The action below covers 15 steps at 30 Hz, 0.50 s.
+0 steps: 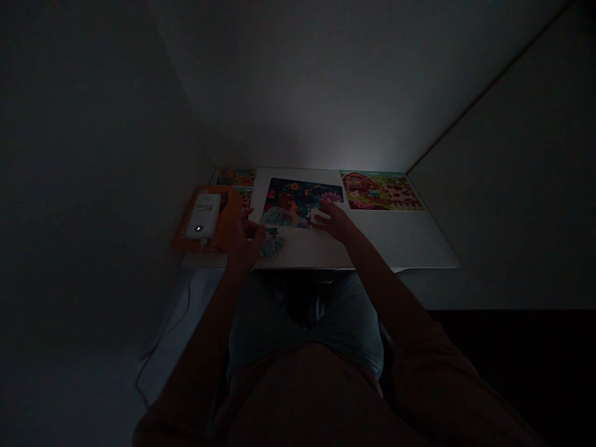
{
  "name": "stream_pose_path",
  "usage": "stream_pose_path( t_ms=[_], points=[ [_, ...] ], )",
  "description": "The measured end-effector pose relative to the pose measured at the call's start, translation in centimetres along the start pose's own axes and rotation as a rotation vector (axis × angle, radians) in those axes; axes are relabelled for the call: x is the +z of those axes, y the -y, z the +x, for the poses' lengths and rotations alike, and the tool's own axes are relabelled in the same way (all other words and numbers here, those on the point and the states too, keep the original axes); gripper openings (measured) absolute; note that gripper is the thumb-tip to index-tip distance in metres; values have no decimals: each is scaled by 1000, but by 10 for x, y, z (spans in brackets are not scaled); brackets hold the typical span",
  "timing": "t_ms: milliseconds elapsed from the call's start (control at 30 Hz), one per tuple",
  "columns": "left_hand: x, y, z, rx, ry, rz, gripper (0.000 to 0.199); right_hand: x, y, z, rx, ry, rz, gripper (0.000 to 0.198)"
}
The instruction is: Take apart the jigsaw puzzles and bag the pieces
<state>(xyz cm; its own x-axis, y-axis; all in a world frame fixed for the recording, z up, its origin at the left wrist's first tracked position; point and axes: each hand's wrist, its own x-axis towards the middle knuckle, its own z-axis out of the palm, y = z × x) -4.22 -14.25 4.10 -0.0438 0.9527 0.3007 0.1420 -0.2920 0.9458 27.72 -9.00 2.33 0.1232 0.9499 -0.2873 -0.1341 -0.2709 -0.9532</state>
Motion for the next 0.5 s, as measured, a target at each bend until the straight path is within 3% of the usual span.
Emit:
stream_pose_path(
  t_ms=[267,400,500],
  points=[
    [-4,-3,-3,-19,14,8,55,10,2,7,91,36,160,60],
    [-5,-1,-4,-19,7,9,56,12,4,3,178,-20,229,56],
    [-4,0,-3,-36,11,8,56,12,6,1,137,-6,201,53]
  ],
)
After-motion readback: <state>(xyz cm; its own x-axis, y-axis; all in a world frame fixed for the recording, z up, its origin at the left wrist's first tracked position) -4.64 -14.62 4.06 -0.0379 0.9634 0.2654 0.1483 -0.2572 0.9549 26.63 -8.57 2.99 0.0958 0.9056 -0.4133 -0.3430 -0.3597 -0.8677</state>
